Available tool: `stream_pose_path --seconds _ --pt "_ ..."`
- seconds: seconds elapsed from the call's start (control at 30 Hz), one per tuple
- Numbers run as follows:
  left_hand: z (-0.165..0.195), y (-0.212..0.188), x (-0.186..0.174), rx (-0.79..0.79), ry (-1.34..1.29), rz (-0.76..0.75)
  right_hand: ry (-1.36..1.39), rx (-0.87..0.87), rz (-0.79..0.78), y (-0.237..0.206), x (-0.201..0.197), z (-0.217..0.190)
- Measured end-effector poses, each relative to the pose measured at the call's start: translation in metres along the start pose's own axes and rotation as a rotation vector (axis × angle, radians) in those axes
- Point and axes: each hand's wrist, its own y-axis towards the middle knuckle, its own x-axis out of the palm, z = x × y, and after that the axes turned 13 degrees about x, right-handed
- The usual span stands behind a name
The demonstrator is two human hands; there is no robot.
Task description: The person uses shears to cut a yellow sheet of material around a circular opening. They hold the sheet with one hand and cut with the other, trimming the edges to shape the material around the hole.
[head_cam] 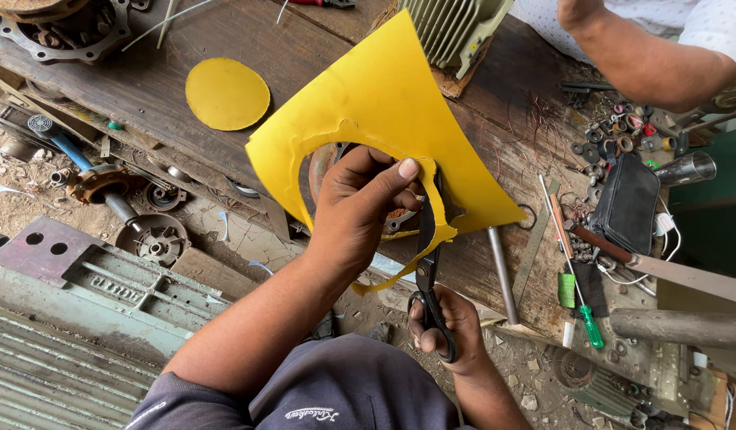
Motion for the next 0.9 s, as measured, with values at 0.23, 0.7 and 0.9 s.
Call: stream_pose_path --seconds 0.23,0.7,0.9 --pt "0.007 0.004 -0.006 0.105 0.202 -0.137 -0.068 0.008 0.042 0.0 0.0 -0.008" --pt "0.077 0.026 -0.001 -0.024 0.614 -0.416 -0.107 0.021 -0.006 -0.009 -0.021 -0.008" --pt "0.097 0.032 0.005 0.109 0.791 -0.632 -0.056 0.06 -0.027 -0.012 -0.023 -0.014"
